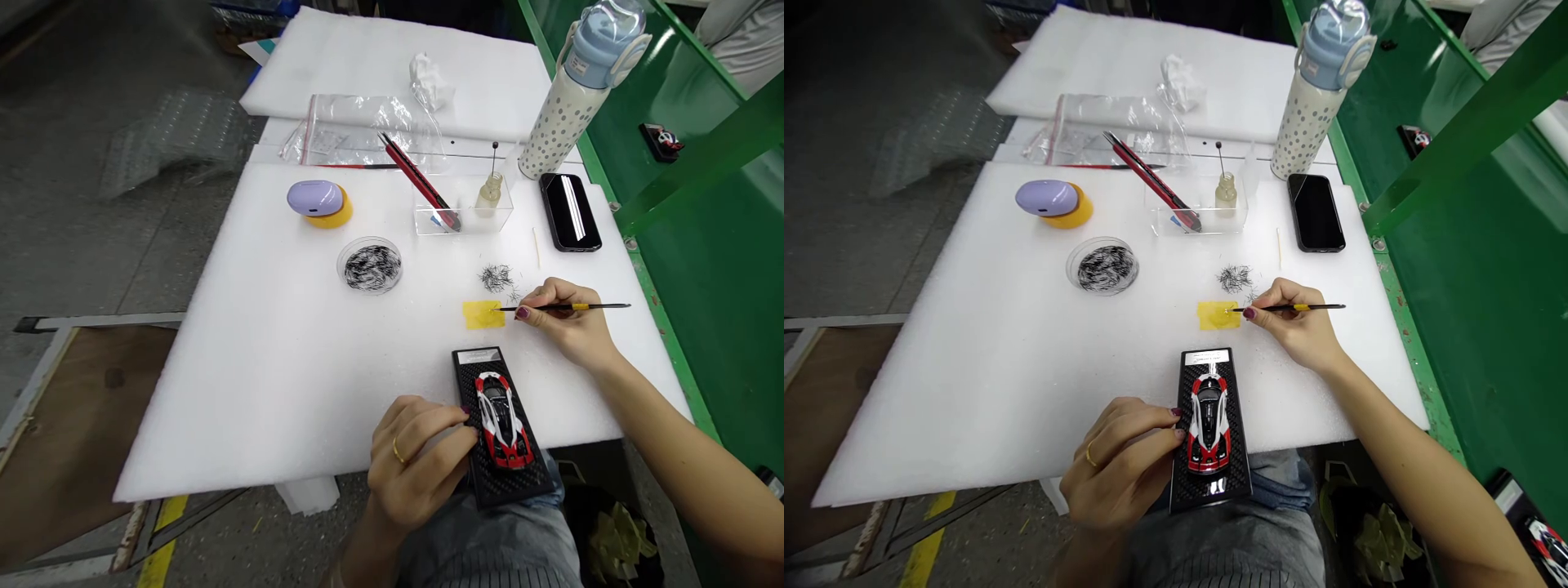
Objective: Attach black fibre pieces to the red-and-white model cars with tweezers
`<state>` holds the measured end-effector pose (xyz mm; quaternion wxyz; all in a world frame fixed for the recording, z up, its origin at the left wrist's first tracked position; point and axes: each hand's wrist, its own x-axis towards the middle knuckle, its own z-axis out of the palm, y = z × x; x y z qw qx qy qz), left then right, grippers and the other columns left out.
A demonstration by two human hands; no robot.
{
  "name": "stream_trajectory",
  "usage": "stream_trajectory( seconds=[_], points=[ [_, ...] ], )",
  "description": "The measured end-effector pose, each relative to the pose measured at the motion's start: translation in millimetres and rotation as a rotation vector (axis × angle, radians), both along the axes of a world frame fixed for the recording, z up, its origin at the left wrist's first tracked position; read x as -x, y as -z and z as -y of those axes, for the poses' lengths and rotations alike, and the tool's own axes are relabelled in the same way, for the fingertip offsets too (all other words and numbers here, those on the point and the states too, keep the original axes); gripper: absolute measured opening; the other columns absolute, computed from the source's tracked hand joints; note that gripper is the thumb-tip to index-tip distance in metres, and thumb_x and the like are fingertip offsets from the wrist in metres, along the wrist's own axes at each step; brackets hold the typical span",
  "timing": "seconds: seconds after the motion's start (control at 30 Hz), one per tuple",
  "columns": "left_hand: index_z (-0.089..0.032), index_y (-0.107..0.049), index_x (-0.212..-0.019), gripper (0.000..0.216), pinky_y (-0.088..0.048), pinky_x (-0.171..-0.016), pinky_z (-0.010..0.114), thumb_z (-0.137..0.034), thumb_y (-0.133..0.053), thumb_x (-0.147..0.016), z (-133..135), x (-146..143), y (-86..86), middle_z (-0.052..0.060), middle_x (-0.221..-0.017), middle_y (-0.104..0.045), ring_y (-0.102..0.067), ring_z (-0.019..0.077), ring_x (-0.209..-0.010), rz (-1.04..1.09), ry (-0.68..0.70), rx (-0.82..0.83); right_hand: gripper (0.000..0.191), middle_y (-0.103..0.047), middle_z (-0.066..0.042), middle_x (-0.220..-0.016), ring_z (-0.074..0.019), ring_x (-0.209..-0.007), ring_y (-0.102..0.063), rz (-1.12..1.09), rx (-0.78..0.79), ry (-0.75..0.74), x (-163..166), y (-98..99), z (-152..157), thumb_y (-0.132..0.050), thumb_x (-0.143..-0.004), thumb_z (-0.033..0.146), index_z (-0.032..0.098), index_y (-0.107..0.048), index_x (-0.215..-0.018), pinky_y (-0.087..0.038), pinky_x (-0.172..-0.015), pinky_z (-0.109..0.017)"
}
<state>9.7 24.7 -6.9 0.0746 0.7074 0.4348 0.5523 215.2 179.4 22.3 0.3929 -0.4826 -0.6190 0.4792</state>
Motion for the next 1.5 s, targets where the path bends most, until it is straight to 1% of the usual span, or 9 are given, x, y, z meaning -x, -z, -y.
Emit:
stream_trajectory(
  seconds=[0.17, 0.3, 0.4, 0.53, 0.67, 0.93, 1.2, 1.37, 1.5],
  points=[
    [-0.013, -0.068, -0.097, 0.007, -0.052, -0.072, 0.032, -0.008, -0.062, -0.098, 1, 0, -1.7, 0.007, -0.095, -0.069, -0.064, 0.014, -0.083, 0.001, -0.011, 0.005, 0.041, -0.069, -0.001, -0.064, -0.0179, -0.062, -0.064, -0.142, 0.041, 0.013, -3, -9.4, 8, -0.095, -0.065, 0.051, 0.025, -0.064, -0.064, -0.053, -0.057, -0.033],
    [-0.011, -0.068, -0.097, 0.007, -0.052, -0.073, 0.032, -0.008, -0.062, -0.097, 1, -1, -3.4, 0.008, -0.097, -0.068, -0.064, 0.0142, -0.084, 0.015, 0.002, 0.011, 0.035, -0.062, 0.002, -0.059, -0.0161, -0.055, -0.056, -0.346, -0.004, 0.014, 3, -16.4, 44, -0.091, -0.075, 0.042, 0.026, -0.061, -0.067, -0.046, -0.05, -0.032],
    [-0.012, -0.068, -0.097, 0.009, -0.052, -0.073, 0.033, -0.008, -0.06, -0.098, 0, -2, -5.4, 0.007, -0.097, -0.068, -0.064, 0.0144, -0.083, 0.039, -0.019, 0.03, 0.029, -0.054, 0.002, -0.055, -0.0159, -0.052, -0.049, -0.456, -0.042, 0.038, 14, -12.7, 77, -0.084, -0.084, 0.035, 0.027, -0.059, -0.07, -0.039, -0.046, -0.031],
    [-0.014, -0.068, -0.096, 0.009, -0.053, -0.071, 0.033, -0.009, -0.061, -0.098, -1, -3, -7.7, 0.005, -0.096, -0.069, -0.065, 0.0138, -0.08, 0.067, -0.059, 0.054, 0.035, -0.039, 0.005, -0.052, -0.0154, -0.048, -0.035, -0.539, -0.067, 0.107, 29, -4.3, 99, -0.081, -0.084, 0.037, 0.027, -0.051, -0.069, -0.029, -0.042, -0.03],
    [-0.014, -0.068, -0.096, 0.009, -0.053, -0.069, 0.033, -0.01, -0.06, -0.099, -1, -3, -6.9, 0.005, -0.097, -0.07, -0.066, 0.0138, -0.082, 0.078, -0.06, 0.066, 0.038, -0.031, 0.006, -0.052, -0.0155, -0.048, -0.025, -0.541, -0.064, 0.103, 33, -1.9, 99, -0.08, -0.085, 0.039, 0.027, -0.047, -0.069, -0.023, -0.042, -0.029],
    [-0.013, -0.069, -0.098, 0.008, -0.054, -0.073, 0.034, -0.007, -0.064, -0.096, 1, -3, -6.1, 0.006, -0.101, -0.07, -0.066, 0.0145, -0.087, 0.098, -0.055, 0.085, 0.037, -0.032, 0.005, -0.054, -0.0155, -0.05, -0.024, -0.528, -0.052, 0.051, 30, -1.6, 98, -0.078, -0.088, 0.038, 0.027, -0.046, -0.071, -0.023, -0.045, -0.03],
    [-0.012, -0.07, -0.098, 0.008, -0.054, -0.073, 0.033, -0.006, -0.065, -0.095, 1, -2, -8.0, 0.006, -0.103, -0.069, -0.067, 0.0151, -0.089, 0.096, -0.047, 0.092, 0.027, -0.041, 0.003, -0.056, -0.0174, -0.052, -0.031, -0.584, -0.005, 0.056, 29, 5.3, 105, -0.076, -0.088, 0.033, 0.029, -0.053, -0.076, -0.028, -0.049, -0.034],
    [-0.014, -0.07, -0.099, 0.009, -0.055, -0.072, 0.033, -0.008, -0.065, -0.095, 2, -1, -7.2, 0.005, -0.101, -0.07, -0.067, 0.0149, -0.086, 0.084, -0.058, 0.093, 0.023, -0.04, 0.003, -0.058, -0.0177, -0.055, -0.031, -0.617, -0.003, 0.059, 27, 8.0, 107, -0.077, -0.088, 0.03, 0.028, -0.055, -0.079, -0.028, -0.05, -0.034],
    [-0.012, -0.07, -0.099, 0.009, -0.054, -0.073, 0.033, -0.005, -0.066, -0.093, 1, -1, -6.8, 0.006, -0.102, -0.07, -0.067, 0.0153, -0.087, 0.087, -0.044, 0.083, 0.021, -0.041, 0.003, -0.059, -0.0165, -0.057, -0.032, -0.646, -0.012, 0.031, 28, 7.3, 106, -0.075, -0.089, 0.025, 0.026, -0.056, -0.08, -0.029, -0.051, -0.032]
  ],
)
